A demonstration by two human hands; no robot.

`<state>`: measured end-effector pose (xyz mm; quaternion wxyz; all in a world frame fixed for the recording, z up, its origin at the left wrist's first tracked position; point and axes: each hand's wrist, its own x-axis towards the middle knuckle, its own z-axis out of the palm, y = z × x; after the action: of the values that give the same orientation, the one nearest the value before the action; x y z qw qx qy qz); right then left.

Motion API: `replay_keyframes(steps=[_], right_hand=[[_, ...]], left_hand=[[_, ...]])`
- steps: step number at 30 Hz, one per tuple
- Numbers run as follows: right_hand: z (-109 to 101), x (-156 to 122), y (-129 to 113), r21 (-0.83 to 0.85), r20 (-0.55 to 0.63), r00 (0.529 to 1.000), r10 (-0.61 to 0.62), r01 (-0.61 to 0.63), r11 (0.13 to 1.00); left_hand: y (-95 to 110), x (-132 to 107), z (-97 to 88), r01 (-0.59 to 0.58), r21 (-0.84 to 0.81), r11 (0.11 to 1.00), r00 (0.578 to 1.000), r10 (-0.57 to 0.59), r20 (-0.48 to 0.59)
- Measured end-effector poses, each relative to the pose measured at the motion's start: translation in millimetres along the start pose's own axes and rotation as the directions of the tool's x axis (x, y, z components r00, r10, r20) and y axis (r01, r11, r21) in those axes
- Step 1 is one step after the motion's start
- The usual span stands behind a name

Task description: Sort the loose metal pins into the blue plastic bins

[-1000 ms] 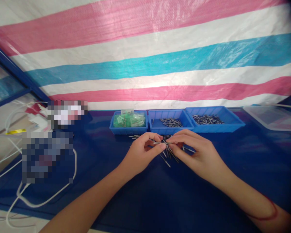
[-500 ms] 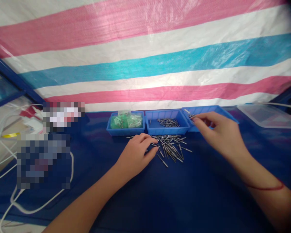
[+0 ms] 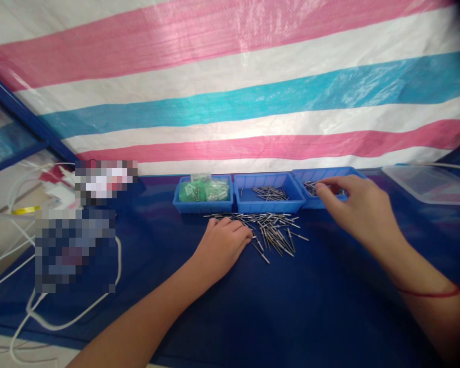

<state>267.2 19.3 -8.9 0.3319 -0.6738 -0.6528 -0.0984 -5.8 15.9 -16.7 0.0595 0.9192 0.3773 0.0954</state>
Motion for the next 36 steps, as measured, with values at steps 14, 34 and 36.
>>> replay_keyframes(steps=[14, 34, 36], right_hand=[[7, -42, -82, 0.580, 0.300, 0.902, -0.310, 0.085, 0.810], [-2, -43, -87, 0.728, 0.267, 0.959, -0.096, -0.136, 0.672], [-3, -43, -88, 0.729, 0.248, 0.958, -0.141, -0.089, 0.678]], left_hand=[[14, 4, -0.9, 0.096, -0.877, 0.471, 0.941, -0.330, -0.074], [20, 2, -2.0, 0.139, -0.944, 0.300, 0.969, -0.239, 0.066], [18, 1, -1.1, 0.130, -0.912, 0.388, 0.976, -0.210, 0.050]])
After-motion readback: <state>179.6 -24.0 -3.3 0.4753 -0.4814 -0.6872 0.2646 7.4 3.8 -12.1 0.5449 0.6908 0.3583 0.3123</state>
